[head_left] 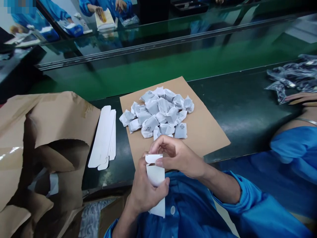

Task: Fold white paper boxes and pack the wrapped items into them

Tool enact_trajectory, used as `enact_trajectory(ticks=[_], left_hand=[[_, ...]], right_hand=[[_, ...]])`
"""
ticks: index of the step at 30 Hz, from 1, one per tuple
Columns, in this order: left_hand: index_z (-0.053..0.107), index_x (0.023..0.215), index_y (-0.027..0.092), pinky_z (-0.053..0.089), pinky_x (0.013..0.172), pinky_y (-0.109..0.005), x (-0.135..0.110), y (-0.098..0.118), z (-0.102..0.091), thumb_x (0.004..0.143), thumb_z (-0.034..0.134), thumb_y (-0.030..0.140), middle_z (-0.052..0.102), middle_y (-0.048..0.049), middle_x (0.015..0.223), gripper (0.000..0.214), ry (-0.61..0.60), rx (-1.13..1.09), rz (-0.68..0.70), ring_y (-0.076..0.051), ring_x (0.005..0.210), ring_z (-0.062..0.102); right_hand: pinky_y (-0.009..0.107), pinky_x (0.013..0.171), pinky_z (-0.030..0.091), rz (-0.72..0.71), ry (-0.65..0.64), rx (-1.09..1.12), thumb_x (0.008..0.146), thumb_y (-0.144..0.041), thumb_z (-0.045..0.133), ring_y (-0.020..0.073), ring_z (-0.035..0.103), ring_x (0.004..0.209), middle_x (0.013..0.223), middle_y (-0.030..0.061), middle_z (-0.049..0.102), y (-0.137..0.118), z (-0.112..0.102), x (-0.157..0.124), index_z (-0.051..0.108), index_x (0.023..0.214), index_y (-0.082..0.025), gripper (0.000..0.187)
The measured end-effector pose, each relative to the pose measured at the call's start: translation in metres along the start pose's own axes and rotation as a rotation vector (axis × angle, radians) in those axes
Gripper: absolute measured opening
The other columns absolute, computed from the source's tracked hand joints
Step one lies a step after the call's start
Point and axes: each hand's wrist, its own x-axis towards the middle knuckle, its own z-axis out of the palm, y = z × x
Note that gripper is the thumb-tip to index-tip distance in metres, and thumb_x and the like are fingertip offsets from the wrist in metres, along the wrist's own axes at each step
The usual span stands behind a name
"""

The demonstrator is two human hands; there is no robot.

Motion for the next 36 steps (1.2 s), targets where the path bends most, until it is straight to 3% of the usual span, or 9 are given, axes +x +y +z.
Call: enact_trajectory(ticks=[9,13,17,21,24,26,30,33,36], left_hand=[[0.032,0.129,0.023,0.056,0.067,-0.033,-0.008,-0.007,0.007,0.072,0.07,0.027,0.057,-0.0091,0.109,0.068,0.069,-0.023,-0.043,-0.022,0.088,0.066],[0.034,0.126,0.022,0.057,0.073,-0.033,-0.009,-0.004,0.01,0.072,0.07,0.024,0.055,-0.0084,0.11,0.064,0.152,-0.03,0.008,-0.021,0.093,0.065],[0.038,0.122,0.022,0.055,0.081,-0.032,-0.008,0.001,0.012,0.071,0.071,0.02,0.055,-0.0079,0.111,0.06,0.226,0.031,0.068,-0.02,0.099,0.064],[0.039,0.124,0.023,0.055,0.078,-0.029,-0.008,0.004,0.015,0.07,0.073,0.016,0.053,-0.0072,0.112,0.064,0.295,-0.023,0.116,-0.018,0.098,0.063],[0.021,0.144,0.028,0.056,0.076,-0.028,-0.01,0.003,0.013,0.07,0.073,0.013,0.051,-0.0068,0.115,0.092,0.32,-0.126,0.128,-0.017,0.098,0.063],[0.009,0.15,0.029,0.056,0.077,-0.029,-0.011,0.003,0.009,0.07,0.073,0.014,0.052,-0.0071,0.116,0.104,0.301,-0.077,0.132,-0.018,0.101,0.062],[0.037,0.14,0.024,0.054,0.086,-0.031,-0.009,0.005,0.002,0.073,0.068,0.015,0.055,-0.0069,0.115,0.075,0.259,0.066,0.17,-0.019,0.105,0.061],[0.044,0.129,0.023,0.053,0.088,-0.031,-0.007,0.007,0.002,0.075,0.063,0.013,0.057,-0.0057,0.111,0.059,0.229,0.016,0.158,-0.018,0.104,0.062],[0.044,0.125,0.024,0.054,0.087,-0.032,-0.008,0.006,0.005,0.076,0.064,0.016,0.059,-0.005,0.109,0.053,0.181,-0.017,0.116,-0.019,0.103,0.063]], right_hand=[[0.027,0.072,0.044,0.042,0.108,0.05,0.079,-0.022,0.073,0.014,0.058,0.082,0.091,0.0035,0.063,0.005,0.008,-0.001,0.064,0.092,-0.015,0.017],[0.027,0.075,0.046,0.038,0.104,0.084,0.079,-0.021,0.072,0.0142,0.059,0.085,0.094,0.0032,0.064,0.007,0.009,-0.002,0.065,0.09,-0.016,0.014],[0.032,0.086,0.046,-0.003,0.053,-0.062,0.081,-0.018,0.068,0.0166,0.06,0.096,0.105,0.0042,0.064,0.003,0.008,-0.004,0.067,0.089,-0.017,0.008],[0.033,0.086,0.047,-0.055,0.0,-0.185,0.083,-0.016,0.066,0.0174,0.061,0.097,0.099,0.0041,0.067,-0.005,0.006,-0.003,0.068,0.087,-0.017,0.004],[0.032,0.084,0.048,-0.083,-0.036,-0.238,0.084,-0.014,0.066,0.0167,0.062,0.095,0.098,0.0041,0.068,-0.01,0.005,-0.003,0.069,0.087,-0.017,0.005],[0.032,0.087,0.048,-0.115,-0.074,-0.294,0.085,-0.011,0.064,0.0164,0.062,0.099,0.102,0.0044,0.067,-0.011,0.004,-0.005,0.071,0.089,-0.017,0.01],[0.035,0.093,0.046,-0.276,-0.151,-0.5,0.085,-0.011,0.064,0.0174,0.059,0.107,0.109,0.0053,0.067,-0.005,0.007,-0.011,0.07,0.1,-0.019,0.018],[0.038,0.09,0.048,-0.468,-0.052,-0.674,0.085,-0.014,0.064,0.0192,0.058,0.103,0.108,0.0081,0.067,0.006,0.012,-0.016,0.066,0.101,-0.019,0.017],[0.039,0.089,0.048,-0.535,0.022,-0.782,0.085,-0.013,0.059,0.0202,0.058,0.1,0.105,0.0092,0.066,0.016,0.015,-0.019,0.062,0.101,-0.019,0.017]])
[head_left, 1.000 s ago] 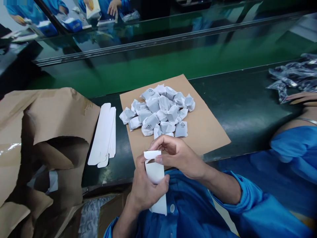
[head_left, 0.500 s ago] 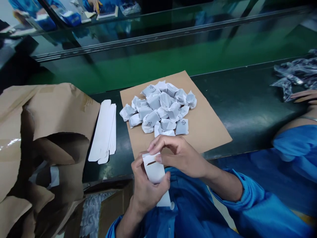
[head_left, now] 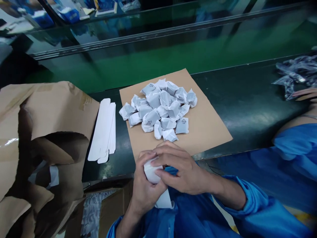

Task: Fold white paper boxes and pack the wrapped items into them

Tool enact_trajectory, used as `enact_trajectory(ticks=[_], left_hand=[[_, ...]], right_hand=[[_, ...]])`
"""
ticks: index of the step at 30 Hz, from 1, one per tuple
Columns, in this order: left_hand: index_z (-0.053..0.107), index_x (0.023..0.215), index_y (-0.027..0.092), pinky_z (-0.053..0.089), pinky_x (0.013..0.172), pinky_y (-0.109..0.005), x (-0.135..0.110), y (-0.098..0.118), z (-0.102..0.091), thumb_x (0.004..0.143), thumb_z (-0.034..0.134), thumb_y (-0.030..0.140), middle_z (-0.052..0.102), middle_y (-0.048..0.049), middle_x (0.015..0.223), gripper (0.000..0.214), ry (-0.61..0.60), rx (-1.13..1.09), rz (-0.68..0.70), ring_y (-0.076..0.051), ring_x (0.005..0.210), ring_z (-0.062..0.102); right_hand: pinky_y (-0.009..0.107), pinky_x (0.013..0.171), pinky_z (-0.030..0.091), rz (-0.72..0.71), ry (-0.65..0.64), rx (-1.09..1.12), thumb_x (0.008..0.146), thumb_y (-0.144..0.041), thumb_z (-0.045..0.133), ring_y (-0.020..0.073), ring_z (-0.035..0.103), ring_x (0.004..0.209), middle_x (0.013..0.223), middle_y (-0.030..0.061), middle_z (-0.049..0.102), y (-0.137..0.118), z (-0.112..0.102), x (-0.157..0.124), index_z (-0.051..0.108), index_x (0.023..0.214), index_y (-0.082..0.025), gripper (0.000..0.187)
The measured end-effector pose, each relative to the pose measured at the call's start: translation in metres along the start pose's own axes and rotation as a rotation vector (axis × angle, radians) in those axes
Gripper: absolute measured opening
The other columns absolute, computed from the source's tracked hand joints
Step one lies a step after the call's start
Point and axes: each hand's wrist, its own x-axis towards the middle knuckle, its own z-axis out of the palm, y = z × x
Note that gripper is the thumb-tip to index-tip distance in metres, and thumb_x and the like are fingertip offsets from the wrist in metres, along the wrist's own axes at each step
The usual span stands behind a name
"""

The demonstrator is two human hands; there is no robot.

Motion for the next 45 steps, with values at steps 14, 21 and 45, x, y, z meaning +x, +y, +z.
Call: enact_trajectory(ticks=[14,21,45], left_hand=[[0.051,0.126,0.026,0.056,0.076,-0.031,-0.016,-0.013,-0.002,0.074,0.072,0.028,0.058,-0.0066,0.117,0.056,0.03,0.052,-0.17,-0.021,0.1,0.063],[0.053,0.115,0.023,0.051,0.101,-0.047,0.03,-0.041,-0.015,0.091,0.052,0.039,0.06,-0.0049,0.112,0.028,0.657,-0.425,-0.551,-0.023,0.11,0.062],[0.053,0.135,0.03,0.046,0.068,-0.033,0.039,-0.059,-0.068,0.085,0.064,0.04,0.071,-0.0059,0.104,0.052,-0.557,0.793,0.456,-0.024,0.085,0.062]], right_hand=[[0.034,0.091,0.048,-0.104,-0.013,-0.213,0.089,-0.022,0.049,0.0193,0.056,0.098,0.106,0.0085,0.066,0.008,0.019,-0.015,0.062,0.103,-0.017,0.02],[0.043,0.1,0.044,0.318,0.3,-0.653,0.095,-0.023,0.049,0.0262,0.052,0.119,0.129,0.0127,0.058,0.039,-0.048,-0.021,0.051,0.133,-0.02,0.038],[0.036,0.08,0.055,0.414,0.381,-0.374,0.086,-0.031,0.064,0.0232,0.066,0.096,0.114,0.0092,0.066,0.026,-0.079,-0.058,0.055,0.125,-0.021,0.041]])
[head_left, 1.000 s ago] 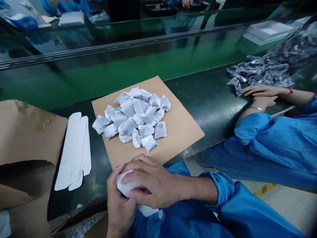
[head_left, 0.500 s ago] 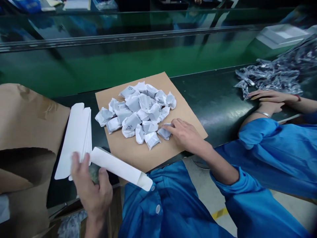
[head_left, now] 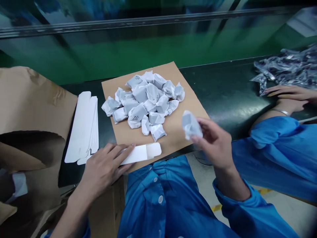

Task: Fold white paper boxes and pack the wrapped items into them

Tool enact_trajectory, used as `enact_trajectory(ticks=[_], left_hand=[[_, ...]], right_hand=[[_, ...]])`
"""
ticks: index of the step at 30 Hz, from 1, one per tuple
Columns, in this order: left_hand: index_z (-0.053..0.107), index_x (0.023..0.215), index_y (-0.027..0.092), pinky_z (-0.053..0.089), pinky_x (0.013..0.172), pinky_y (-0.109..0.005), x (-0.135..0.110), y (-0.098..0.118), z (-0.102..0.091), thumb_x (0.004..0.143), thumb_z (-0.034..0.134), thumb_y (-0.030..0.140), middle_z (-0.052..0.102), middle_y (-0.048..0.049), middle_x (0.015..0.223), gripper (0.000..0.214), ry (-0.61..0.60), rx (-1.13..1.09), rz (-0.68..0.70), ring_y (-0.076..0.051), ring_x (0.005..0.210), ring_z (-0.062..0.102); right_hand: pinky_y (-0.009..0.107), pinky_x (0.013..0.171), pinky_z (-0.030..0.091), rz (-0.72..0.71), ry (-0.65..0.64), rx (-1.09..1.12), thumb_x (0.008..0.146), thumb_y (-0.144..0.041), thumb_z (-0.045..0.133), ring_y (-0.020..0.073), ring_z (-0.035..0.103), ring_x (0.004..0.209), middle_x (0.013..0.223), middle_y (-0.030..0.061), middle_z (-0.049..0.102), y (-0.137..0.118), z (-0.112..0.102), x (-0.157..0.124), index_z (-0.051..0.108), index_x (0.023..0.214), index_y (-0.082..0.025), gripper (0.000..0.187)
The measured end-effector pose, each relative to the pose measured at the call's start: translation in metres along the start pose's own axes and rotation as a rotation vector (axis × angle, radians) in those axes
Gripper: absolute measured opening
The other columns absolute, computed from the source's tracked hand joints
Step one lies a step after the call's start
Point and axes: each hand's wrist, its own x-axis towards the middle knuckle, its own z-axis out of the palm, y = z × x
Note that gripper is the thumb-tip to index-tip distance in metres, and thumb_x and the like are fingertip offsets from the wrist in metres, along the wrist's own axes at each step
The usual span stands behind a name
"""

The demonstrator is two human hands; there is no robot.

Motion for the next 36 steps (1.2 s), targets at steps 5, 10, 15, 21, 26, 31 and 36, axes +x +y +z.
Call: enact_trajectory(ticks=[5,10,15,21,26,31,36], left_hand=[[0.053,0.135,0.028,0.043,0.069,-0.032,0.006,0.022,0.001,0.083,0.068,0.037,0.071,-0.0063,0.101,0.055,0.251,0.072,-0.06,-0.022,0.078,0.06],[0.058,0.13,0.027,0.037,0.065,-0.034,0.005,0.046,0.007,0.082,0.069,0.036,0.071,-0.007,0.097,0.05,0.335,0.113,-0.165,-0.023,0.077,0.058],[0.06,0.128,0.028,0.035,0.065,-0.033,0.006,0.061,0.02,0.081,0.07,0.038,0.072,-0.0063,0.096,0.048,0.299,0.07,-0.138,-0.022,0.078,0.059],[0.049,0.14,0.021,0.041,0.07,-0.033,0.004,0.045,0.016,0.077,0.075,0.036,0.071,-0.009,0.093,0.07,0.414,0.019,-0.113,-0.024,0.077,0.058],[0.054,0.134,0.016,0.039,0.068,-0.033,0.007,0.048,0.015,0.081,0.07,0.037,0.071,-0.0101,0.093,0.059,0.411,0.125,-0.07,-0.023,0.077,0.056],[0.063,0.12,0.016,0.034,0.064,-0.034,0.016,0.061,0.026,0.084,0.067,0.036,0.071,-0.0095,0.09,0.042,0.435,0.223,-0.206,-0.022,0.076,0.056],[0.063,0.119,0.018,0.038,0.069,-0.035,0.035,0.085,0.02,0.085,0.067,0.034,0.071,-0.0072,0.097,0.038,0.394,0.119,-0.305,-0.021,0.08,0.059]], right_hand=[[0.041,0.084,0.055,-0.377,-0.121,-0.328,0.089,-0.024,0.058,0.0272,0.063,0.104,0.115,0.0146,0.065,-0.034,0.024,-0.02,0.046,0.138,-0.019,0.05],[0.04,0.083,0.054,-0.461,-0.395,-0.366,0.095,-0.027,0.05,0.0275,0.061,0.106,0.119,0.0184,0.063,-0.029,0.021,-0.01,0.046,0.135,-0.009,0.044],[0.036,0.087,0.05,-0.42,-0.817,-0.251,0.093,-0.025,0.057,0.0233,0.061,0.106,0.118,0.0104,0.064,-0.027,0.01,0.029,0.051,0.131,-0.019,0.039],[0.023,0.063,0.045,-0.272,-0.699,0.015,0.074,-0.036,0.08,0.0124,0.056,0.07,0.091,0.0034,0.063,-0.031,0.016,0.06,0.064,0.097,-0.015,0.035],[0.024,0.071,0.044,-0.203,-0.796,-0.009,0.091,-0.019,0.061,0.013,0.062,0.079,0.095,0.0038,0.07,-0.042,0.013,0.049,0.066,0.108,-0.016,0.018],[0.024,0.071,0.045,0.011,-0.814,0.124,0.095,-0.018,0.05,0.0134,0.063,0.08,0.097,0.0037,0.07,-0.05,0.037,0.034,0.062,0.113,-0.017,0.022],[0.021,0.054,0.041,0.292,-0.743,0.271,0.086,-0.028,0.064,0.0103,0.053,0.062,0.079,-0.0012,0.063,-0.047,0.048,0.032,0.061,0.096,-0.015,0.017]])
